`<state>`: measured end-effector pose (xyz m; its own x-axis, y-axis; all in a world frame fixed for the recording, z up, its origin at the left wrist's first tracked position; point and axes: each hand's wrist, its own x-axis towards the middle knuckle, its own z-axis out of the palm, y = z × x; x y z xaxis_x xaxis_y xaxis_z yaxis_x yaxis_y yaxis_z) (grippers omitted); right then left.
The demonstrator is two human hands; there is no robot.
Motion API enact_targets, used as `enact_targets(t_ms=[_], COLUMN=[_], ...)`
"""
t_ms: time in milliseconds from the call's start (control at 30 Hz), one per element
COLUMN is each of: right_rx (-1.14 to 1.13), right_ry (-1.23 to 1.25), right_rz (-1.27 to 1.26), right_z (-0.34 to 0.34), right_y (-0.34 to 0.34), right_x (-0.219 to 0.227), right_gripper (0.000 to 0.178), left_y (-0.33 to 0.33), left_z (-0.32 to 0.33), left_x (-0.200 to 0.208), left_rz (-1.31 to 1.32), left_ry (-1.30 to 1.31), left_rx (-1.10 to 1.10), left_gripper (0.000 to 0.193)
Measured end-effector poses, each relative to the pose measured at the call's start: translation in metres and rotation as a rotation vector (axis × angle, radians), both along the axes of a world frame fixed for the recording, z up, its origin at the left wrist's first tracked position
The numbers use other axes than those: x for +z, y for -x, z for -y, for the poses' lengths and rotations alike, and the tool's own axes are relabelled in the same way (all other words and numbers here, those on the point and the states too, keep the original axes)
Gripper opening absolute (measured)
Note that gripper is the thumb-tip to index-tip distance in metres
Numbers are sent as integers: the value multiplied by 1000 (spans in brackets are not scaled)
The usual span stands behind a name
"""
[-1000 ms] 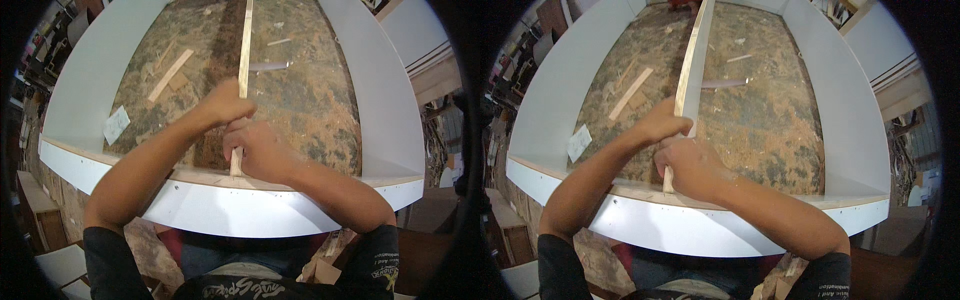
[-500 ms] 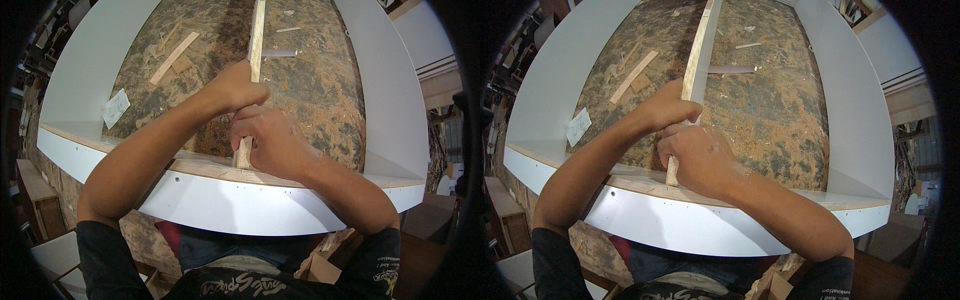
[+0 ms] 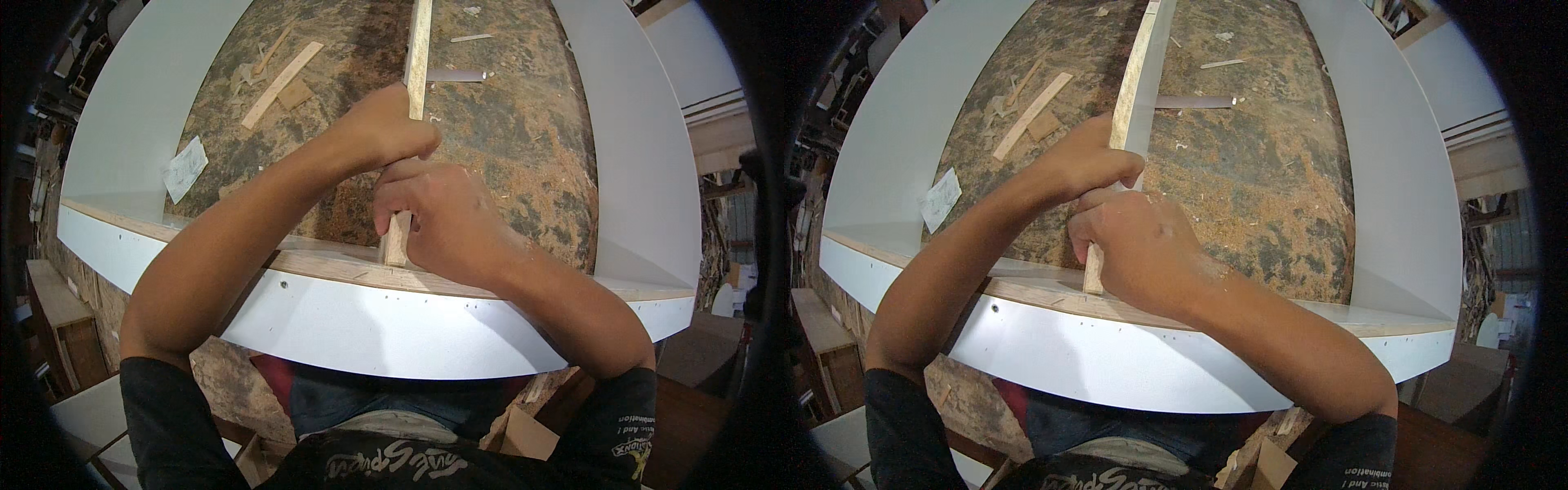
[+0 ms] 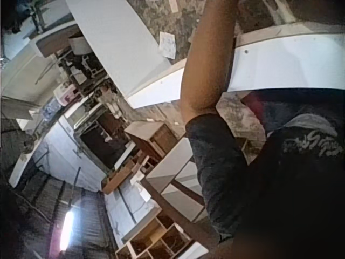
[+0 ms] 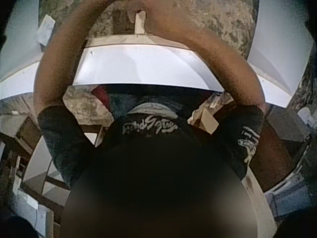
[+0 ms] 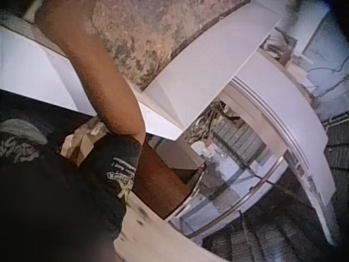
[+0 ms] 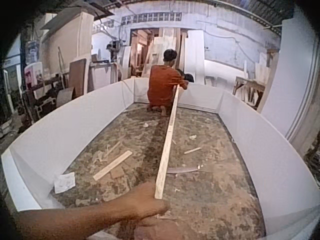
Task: The person aligns and fits a thin wooden strip into a groove on a white curved furniture frame. They repeatedly adjust the strip's position by hand to ensure it sits flush along the edge. Another person works on the opposite side of the frame in the background.
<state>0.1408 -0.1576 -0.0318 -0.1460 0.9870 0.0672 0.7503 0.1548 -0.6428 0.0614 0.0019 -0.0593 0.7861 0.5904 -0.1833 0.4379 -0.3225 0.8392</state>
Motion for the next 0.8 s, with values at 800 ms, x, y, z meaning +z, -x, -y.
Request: enact_targets(t_ms=[800], right_rx=[-6], right_ry=[-24], right_rz=[45], right_z=[0], right_y=[1], right_x=[0], right_gripper=[5], left_y=[1], left_z=[-3], left_x=[8], left_rz=[-135], left_ry=[45], left_rx=[-80], left_gripper=[49])
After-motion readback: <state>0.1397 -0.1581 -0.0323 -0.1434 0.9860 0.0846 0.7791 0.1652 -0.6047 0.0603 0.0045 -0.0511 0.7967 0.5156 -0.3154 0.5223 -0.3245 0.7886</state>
